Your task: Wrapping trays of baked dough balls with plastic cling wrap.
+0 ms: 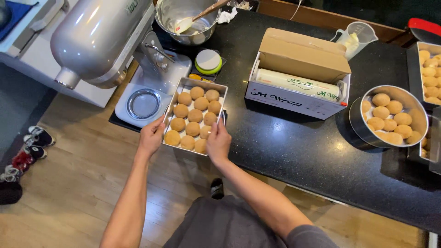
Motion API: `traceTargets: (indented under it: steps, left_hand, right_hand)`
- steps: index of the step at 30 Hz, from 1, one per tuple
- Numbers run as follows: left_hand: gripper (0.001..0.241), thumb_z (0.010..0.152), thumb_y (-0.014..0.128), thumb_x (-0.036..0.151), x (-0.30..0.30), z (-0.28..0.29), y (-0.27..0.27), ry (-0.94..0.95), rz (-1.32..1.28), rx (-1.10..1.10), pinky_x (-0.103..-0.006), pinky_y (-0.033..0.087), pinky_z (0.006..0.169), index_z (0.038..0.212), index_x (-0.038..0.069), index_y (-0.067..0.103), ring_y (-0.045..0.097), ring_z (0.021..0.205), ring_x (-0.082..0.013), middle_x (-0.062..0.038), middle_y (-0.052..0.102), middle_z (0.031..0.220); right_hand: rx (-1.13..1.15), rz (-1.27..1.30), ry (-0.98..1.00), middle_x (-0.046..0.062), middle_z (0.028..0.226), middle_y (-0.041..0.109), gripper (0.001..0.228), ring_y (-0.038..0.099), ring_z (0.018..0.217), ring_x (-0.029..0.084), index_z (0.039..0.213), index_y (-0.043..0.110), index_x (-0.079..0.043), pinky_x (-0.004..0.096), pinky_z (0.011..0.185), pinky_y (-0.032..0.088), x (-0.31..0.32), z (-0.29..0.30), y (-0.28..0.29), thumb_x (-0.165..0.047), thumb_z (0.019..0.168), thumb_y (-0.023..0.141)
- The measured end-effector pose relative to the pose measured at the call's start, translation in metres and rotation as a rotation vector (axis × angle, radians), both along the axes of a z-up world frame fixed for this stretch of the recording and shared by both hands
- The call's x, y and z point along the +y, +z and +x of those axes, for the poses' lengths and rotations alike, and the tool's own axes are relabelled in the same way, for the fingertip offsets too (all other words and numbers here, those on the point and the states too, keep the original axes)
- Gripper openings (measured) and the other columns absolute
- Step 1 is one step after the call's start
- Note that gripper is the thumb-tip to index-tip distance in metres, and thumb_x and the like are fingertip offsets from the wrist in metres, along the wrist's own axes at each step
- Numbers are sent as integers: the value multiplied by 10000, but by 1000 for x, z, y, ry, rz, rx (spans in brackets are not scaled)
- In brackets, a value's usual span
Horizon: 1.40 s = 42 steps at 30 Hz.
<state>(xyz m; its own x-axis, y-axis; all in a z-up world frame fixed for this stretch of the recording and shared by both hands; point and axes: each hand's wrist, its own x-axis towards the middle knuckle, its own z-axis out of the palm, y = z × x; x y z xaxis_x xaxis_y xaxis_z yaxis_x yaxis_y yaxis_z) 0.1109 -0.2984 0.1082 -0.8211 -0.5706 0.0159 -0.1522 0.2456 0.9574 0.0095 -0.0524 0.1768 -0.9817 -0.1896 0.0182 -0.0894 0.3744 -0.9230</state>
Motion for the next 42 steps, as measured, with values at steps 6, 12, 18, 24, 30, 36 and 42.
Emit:
traceTargets:
  steps: [6, 12, 18, 24, 30, 36, 42]
  left_hand:
    - [413, 1062, 583, 134, -23, 8, -17, -60, 4, 96, -228, 488, 909, 1438, -39, 580, 608, 1060, -87, -106, 670, 1319]
    - [403, 1055, 580, 140, -7, 8, 4, -36, -67, 82, -235, 484, 969, 1428, -11, 587, 614, 1132, -95, -96, 662, 1355]
    - [493, 1002, 653, 274, -5, 12, 23, 63, -78, -183, -272, 510, 825, 1463, 101, 624, 634, 933, -122, -89, 730, 1160]
    - [615, 985, 824, 355, 10, 11, 23, 450, -550, 33, -291, 420, 711, 1374, -50, 572, 491, 778, -162, -15, 492, 843]
    - [346, 1064, 732, 124, 130, -66, 90, 263, -591, 275, -246, 455, 823, 1298, -69, 567, 516, 853, -127, -54, 547, 1006]
    - [359, 1048, 766, 123, 240, -156, 111, -117, -265, 265, -233, 475, 801, 1316, -12, 570, 566, 851, -88, -32, 616, 954]
    - [371, 970, 757, 149, 309, -212, 119, -293, -335, 101, -246, 521, 761, 1294, 22, 630, 616, 802, -89, -30, 676, 921]
  right_hand:
    - [0, -11, 68, 262, 975, 726, 491, 727, 851, 405, 1526, 445, -95, 493, 759, 574, -14, 1, -14, -247, 1061, 491]
    - [-130, -36, 330, 211, 819, 748, 647, 734, 704, 302, 1609, 246, -100, 435, 724, 582, 9, -13, -3, -234, 1033, 510]
    - [-286, -106, 621, 91, 790, 736, 753, 647, 506, 138, 1619, 128, -129, 323, 520, 587, 38, -31, 14, -261, 980, 505]
    - [-377, -80, 165, 73, 851, 729, 508, 659, 584, 130, 1459, 489, -78, 276, 552, 572, 147, -94, 2, -360, 1039, 540]
    - [-114, -191, -730, 71, 808, 654, 294, 610, 476, 149, 1127, 506, -72, 299, 411, 518, 403, -229, -120, -347, 1034, 558]
    - [-61, -214, -1470, 200, 843, 647, 605, 679, 505, 269, 1039, 474, 36, 397, 371, 585, 608, -276, -77, -569, 1018, 496]
    - [-347, 48, -1188, 161, 766, 721, 699, 669, 517, 230, 895, 676, 96, 378, 432, 543, 698, -281, -60, -570, 1014, 499]
